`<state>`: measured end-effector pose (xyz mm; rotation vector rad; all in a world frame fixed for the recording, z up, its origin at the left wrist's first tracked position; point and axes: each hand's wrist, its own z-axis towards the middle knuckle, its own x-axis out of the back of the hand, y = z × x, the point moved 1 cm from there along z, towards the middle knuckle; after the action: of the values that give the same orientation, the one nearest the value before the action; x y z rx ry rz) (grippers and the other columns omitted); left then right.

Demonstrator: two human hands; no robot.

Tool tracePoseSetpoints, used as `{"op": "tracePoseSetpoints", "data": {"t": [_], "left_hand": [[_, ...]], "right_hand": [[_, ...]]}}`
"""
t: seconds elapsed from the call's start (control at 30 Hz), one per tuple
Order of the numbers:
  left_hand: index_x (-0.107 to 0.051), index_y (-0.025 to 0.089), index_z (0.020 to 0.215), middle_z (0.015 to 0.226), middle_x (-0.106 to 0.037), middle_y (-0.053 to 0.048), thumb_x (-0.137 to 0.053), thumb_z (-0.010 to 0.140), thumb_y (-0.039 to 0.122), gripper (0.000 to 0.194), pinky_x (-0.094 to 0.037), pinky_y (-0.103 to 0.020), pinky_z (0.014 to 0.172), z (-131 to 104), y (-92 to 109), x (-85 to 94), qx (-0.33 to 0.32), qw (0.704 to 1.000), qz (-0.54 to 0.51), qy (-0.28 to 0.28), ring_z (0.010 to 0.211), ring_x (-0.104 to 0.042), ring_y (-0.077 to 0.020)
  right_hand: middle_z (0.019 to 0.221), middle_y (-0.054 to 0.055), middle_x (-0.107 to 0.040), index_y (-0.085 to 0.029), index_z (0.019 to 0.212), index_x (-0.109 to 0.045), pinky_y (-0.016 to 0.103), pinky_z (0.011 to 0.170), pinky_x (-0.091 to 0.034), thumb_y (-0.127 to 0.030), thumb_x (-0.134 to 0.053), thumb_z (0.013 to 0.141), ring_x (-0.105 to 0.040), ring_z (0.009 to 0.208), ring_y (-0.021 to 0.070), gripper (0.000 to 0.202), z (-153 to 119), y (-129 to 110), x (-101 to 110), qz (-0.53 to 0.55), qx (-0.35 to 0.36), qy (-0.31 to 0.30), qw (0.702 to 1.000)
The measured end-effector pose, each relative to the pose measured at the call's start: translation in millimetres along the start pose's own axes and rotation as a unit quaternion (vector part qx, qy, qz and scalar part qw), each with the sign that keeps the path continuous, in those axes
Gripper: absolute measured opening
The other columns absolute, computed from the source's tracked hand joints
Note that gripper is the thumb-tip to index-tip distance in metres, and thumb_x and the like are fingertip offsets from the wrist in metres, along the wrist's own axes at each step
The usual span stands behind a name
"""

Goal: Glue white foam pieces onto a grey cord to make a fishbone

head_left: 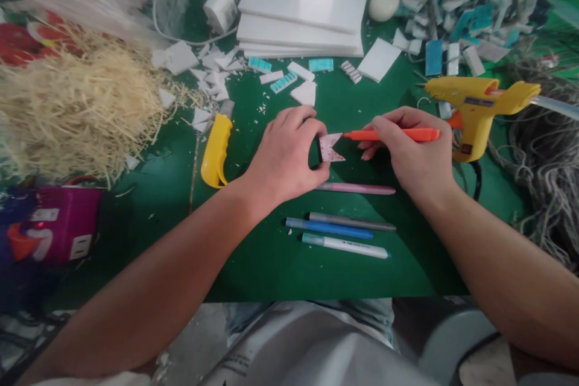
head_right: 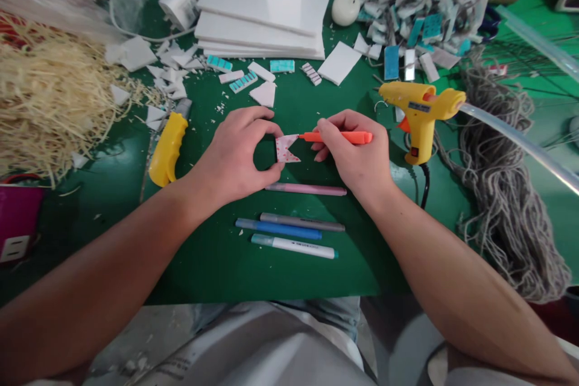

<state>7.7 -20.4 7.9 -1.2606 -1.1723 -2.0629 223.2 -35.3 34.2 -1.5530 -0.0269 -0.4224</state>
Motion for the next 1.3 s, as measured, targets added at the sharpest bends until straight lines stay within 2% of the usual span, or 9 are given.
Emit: {"op": "tracePoseSetpoints", "data": {"t": [0.53, 0.73, 0.93, 1.17, 1.3], "left_hand": [[-0.074, 0.021, 0.125, 0.154, -0.071, -0.017, -0.077, 0.094, 0.024, 0.031, -0.051, -0.058, 0.132, -0.1, -0.1, -0.1, 0.004, 1.000, 0.000, -0.006, 0.153, -0.063, -0.0389], [-0.076, 0.017, 0.127, 0.153, -0.071, -0.020, -0.077, 0.096, 0.026, 0.032, -0.053, -0.058, 0.130, 0.1, 0.2, 0.3, 0.001, 1.000, 0.003, 0.000, 0.151, -0.066, -0.0399], [-0.076, 0.018, 0.127, 0.153, -0.072, -0.019, -0.078, 0.095, 0.027, 0.033, -0.053, -0.058, 0.130, -0.3, 0.6, 0.5, 0.000, 1.000, 0.006, 0.002, 0.151, -0.066, -0.0396], [-0.074, 0.022, 0.124, 0.153, -0.071, -0.017, -0.078, 0.095, 0.026, 0.030, -0.052, -0.058, 0.131, -0.3, 1.2, -0.1, 0.009, 1.000, -0.007, -0.001, 0.152, -0.064, -0.0382], [-0.074, 0.023, 0.124, 0.154, -0.071, -0.016, -0.077, 0.095, 0.024, 0.029, -0.053, -0.058, 0.131, 0.2, 2.2, 1.1, 0.014, 1.000, -0.006, -0.003, 0.153, -0.064, -0.0387]], "right_hand": [[0.063, -0.003, -0.077, -0.024, 0.068, -0.075, 0.025, 0.052, -0.058, -0.010, -0.081, 0.094, -0.069, 0.048, 0.0123, 0.030, -1.9, -1.5, -1.0, -0.014, -0.002, -0.001, 1.000], [0.066, -0.002, -0.079, -0.024, 0.070, -0.077, 0.026, 0.054, -0.061, -0.012, -0.083, 0.095, -0.070, 0.051, 0.0133, 0.028, -2.3, -0.9, 0.3, -0.032, -0.002, -0.002, 0.999], [0.068, -0.001, -0.079, -0.024, 0.073, -0.078, 0.027, 0.056, -0.062, -0.015, -0.084, 0.095, -0.071, 0.053, 0.0138, 0.025, -2.7, 1.2, 1.6, -0.043, 0.008, -0.006, 0.999], [0.068, -0.001, -0.078, -0.026, 0.073, -0.076, 0.030, 0.056, -0.065, -0.029, -0.091, 0.094, -0.070, 0.052, 0.0152, 0.025, -2.7, 3.2, 3.0, -0.007, 0.005, -0.025, 1.000], [0.061, -0.003, -0.075, -0.026, 0.071, -0.078, 0.028, 0.056, -0.063, -0.020, -0.086, 0.092, -0.070, 0.053, 0.0151, 0.024, -4.5, 1.9, 1.6, -0.029, 0.011, -0.034, 0.999]]}}
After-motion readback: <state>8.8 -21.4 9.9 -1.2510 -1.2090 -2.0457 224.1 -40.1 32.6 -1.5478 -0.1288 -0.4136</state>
